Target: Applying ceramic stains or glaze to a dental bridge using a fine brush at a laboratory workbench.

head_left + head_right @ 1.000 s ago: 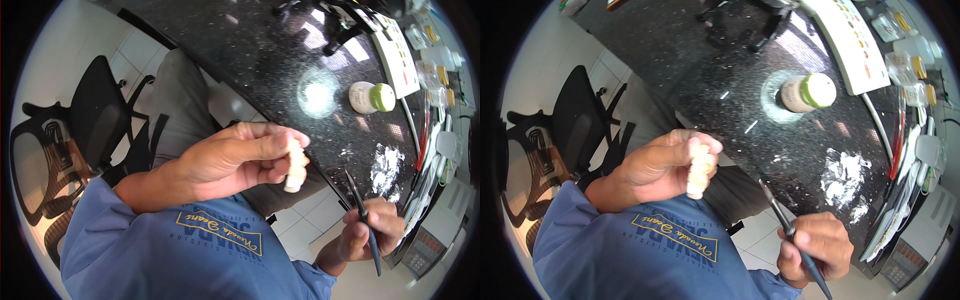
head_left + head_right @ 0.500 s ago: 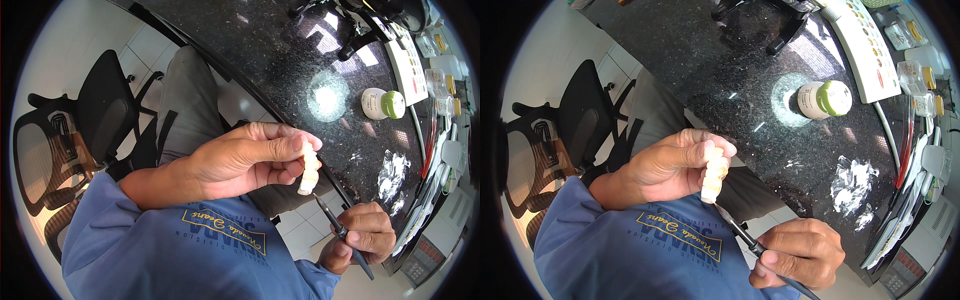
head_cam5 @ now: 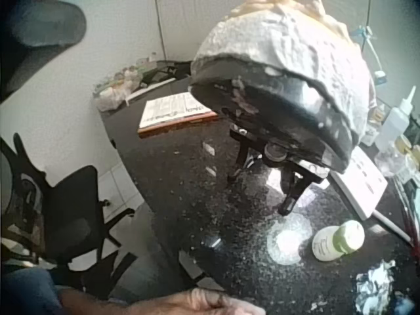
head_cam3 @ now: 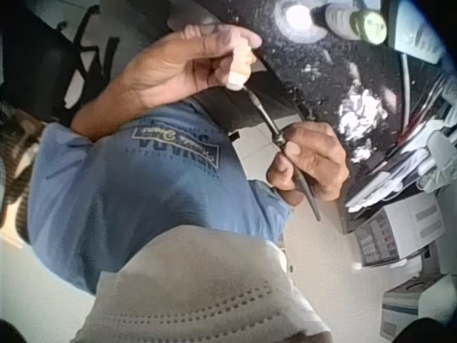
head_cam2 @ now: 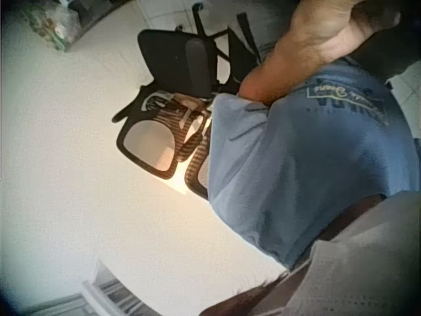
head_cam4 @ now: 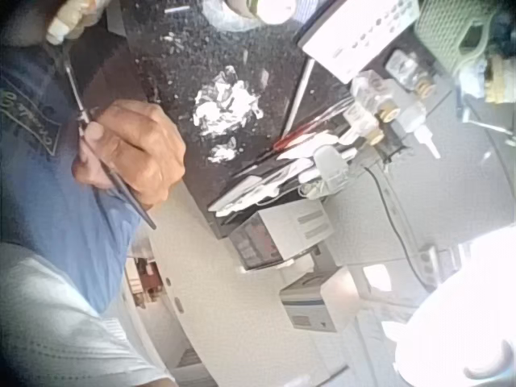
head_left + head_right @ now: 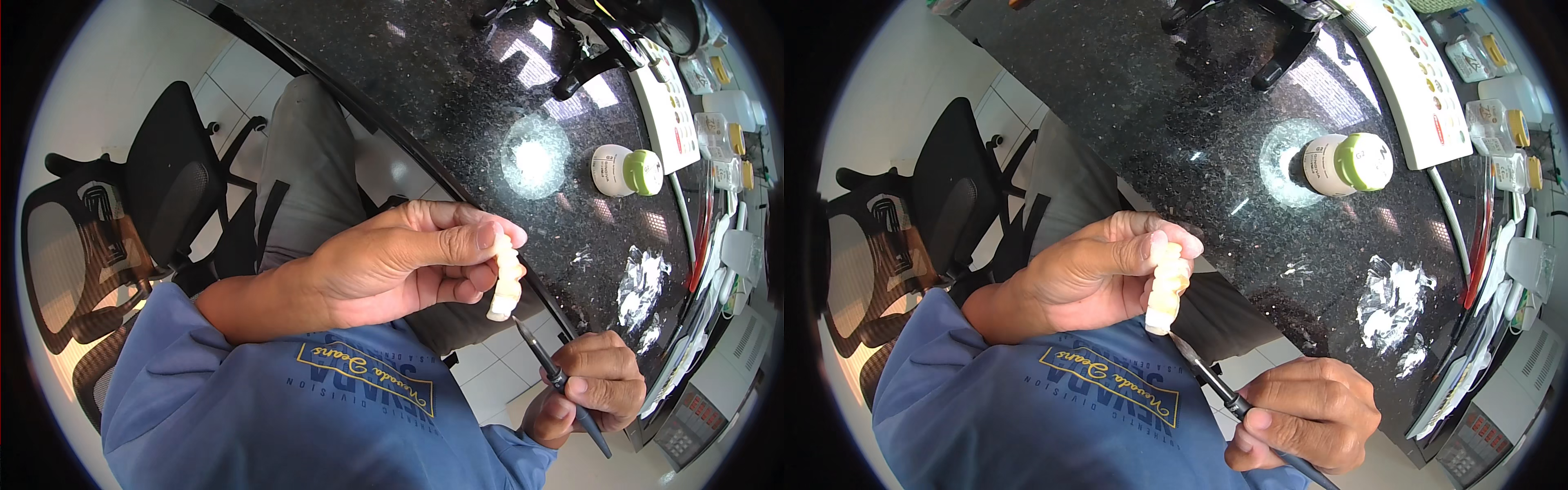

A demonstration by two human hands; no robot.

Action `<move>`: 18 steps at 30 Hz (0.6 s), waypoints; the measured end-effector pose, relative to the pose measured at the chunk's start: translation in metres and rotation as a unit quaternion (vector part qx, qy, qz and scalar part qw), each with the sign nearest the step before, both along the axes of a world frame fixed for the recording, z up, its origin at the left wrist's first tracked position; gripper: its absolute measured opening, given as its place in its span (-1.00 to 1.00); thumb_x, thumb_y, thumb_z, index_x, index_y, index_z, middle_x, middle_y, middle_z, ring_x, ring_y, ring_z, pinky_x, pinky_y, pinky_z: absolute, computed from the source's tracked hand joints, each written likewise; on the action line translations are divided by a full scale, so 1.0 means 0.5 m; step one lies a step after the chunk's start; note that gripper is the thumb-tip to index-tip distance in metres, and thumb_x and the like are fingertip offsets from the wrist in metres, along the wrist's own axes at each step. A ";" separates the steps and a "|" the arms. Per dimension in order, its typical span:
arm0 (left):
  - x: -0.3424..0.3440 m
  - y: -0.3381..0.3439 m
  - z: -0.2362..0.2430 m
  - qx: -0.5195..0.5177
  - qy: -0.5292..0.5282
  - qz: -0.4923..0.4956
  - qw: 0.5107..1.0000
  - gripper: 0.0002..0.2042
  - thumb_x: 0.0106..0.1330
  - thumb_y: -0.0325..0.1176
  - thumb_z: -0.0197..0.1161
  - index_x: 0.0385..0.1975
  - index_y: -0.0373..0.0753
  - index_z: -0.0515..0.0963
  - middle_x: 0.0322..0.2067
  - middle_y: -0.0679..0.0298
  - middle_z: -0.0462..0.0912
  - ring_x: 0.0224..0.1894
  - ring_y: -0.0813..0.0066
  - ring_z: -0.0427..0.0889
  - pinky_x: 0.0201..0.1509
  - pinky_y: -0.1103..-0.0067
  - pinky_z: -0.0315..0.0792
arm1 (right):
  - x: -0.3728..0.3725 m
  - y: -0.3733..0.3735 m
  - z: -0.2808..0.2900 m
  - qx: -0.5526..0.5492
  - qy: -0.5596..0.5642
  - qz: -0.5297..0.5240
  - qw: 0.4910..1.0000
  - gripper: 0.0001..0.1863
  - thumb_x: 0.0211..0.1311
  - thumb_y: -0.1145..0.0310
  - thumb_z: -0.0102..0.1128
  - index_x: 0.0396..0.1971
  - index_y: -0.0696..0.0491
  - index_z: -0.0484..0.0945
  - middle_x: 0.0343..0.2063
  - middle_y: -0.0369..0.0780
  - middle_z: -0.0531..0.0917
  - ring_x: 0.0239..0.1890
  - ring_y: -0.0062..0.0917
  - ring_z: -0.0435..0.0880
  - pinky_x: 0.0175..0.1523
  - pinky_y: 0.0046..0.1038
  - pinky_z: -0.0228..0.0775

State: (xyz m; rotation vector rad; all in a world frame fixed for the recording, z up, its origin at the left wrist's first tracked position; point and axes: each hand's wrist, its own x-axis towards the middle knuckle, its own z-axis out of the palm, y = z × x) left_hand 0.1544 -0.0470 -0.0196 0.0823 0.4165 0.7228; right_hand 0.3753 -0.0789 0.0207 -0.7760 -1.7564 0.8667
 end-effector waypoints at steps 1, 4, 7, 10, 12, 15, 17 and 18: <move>0.000 0.000 0.000 -0.001 -0.004 -0.001 1.000 -0.71 0.28 -0.29 0.15 -0.10 -0.34 0.48 -0.40 0.21 0.49 -0.37 0.39 0.55 -0.29 0.46 0.50 | 0.000 0.000 0.000 -0.002 0.006 -0.002 1.000 -0.73 -0.27 0.53 0.38 -0.44 0.12 0.57 -0.60 -0.23 0.57 -0.62 -0.55 0.58 -0.59 -0.65 0.43; 0.000 0.001 0.001 -0.003 -0.008 -0.003 1.000 -0.71 0.28 -0.29 0.15 -0.10 -0.34 0.48 -0.41 0.21 0.49 -0.38 0.39 0.55 -0.30 0.46 0.50 | 0.001 0.001 0.001 -0.008 0.002 0.008 1.000 -0.73 -0.26 0.53 0.39 -0.43 0.12 0.56 -0.60 -0.22 0.57 -0.62 -0.55 0.58 -0.59 -0.64 0.44; 0.000 0.001 0.000 -0.003 -0.009 -0.004 1.000 -0.71 0.28 -0.29 0.15 -0.10 -0.34 0.48 -0.41 0.21 0.49 -0.38 0.39 0.55 -0.30 0.45 0.50 | 0.001 0.001 0.004 -0.021 -0.007 0.010 1.000 -0.74 -0.25 0.53 0.39 -0.44 0.13 0.56 -0.60 -0.22 0.57 -0.62 -0.55 0.58 -0.59 -0.64 0.44; -0.001 0.000 0.000 -0.004 -0.004 -0.005 1.000 -0.71 0.28 -0.29 0.15 -0.10 -0.34 0.48 -0.41 0.21 0.49 -0.38 0.38 0.55 -0.30 0.45 0.51 | 0.003 0.003 0.005 -0.005 -0.012 0.021 1.000 -0.74 -0.24 0.52 0.40 -0.45 0.14 0.56 -0.60 -0.21 0.57 -0.62 -0.54 0.58 -0.59 -0.64 0.44; -0.001 0.000 0.000 -0.006 0.000 -0.005 1.000 -0.71 0.28 -0.29 0.15 -0.10 -0.34 0.48 -0.41 0.21 0.49 -0.38 0.38 0.56 -0.30 0.45 0.51 | 0.001 0.001 0.004 -0.011 -0.006 0.013 1.000 -0.73 -0.24 0.51 0.41 -0.44 0.14 0.56 -0.60 -0.21 0.57 -0.61 -0.54 0.58 -0.60 -0.64 0.44; -0.002 0.000 0.001 -0.010 -0.006 -0.004 1.000 -0.71 0.28 -0.30 0.15 -0.10 -0.34 0.48 -0.39 0.21 0.50 -0.36 0.41 0.56 -0.28 0.46 0.52 | -0.001 0.002 0.001 -0.004 0.001 0.009 1.000 -0.72 -0.24 0.51 0.43 -0.44 0.14 0.56 -0.60 -0.21 0.57 -0.62 -0.54 0.58 -0.61 -0.64 0.43; -0.001 0.000 0.001 -0.016 0.009 -0.005 1.000 -0.71 0.27 -0.31 0.16 -0.10 -0.35 0.48 -0.37 0.21 0.52 -0.33 0.44 0.56 -0.25 0.49 0.52 | -0.001 0.002 0.000 0.008 0.001 0.011 1.000 -0.72 -0.24 0.50 0.44 -0.44 0.14 0.56 -0.60 -0.21 0.57 -0.62 -0.54 0.58 -0.61 -0.64 0.43; -0.001 0.000 0.001 -0.013 0.000 0.000 1.000 -0.71 0.27 -0.31 0.16 -0.10 -0.35 0.48 -0.37 0.21 0.52 -0.33 0.44 0.56 -0.25 0.49 0.52 | -0.002 0.000 0.001 0.009 0.000 0.003 1.000 -0.72 -0.25 0.50 0.44 -0.44 0.14 0.55 -0.60 -0.21 0.57 -0.62 -0.54 0.58 -0.61 -0.64 0.43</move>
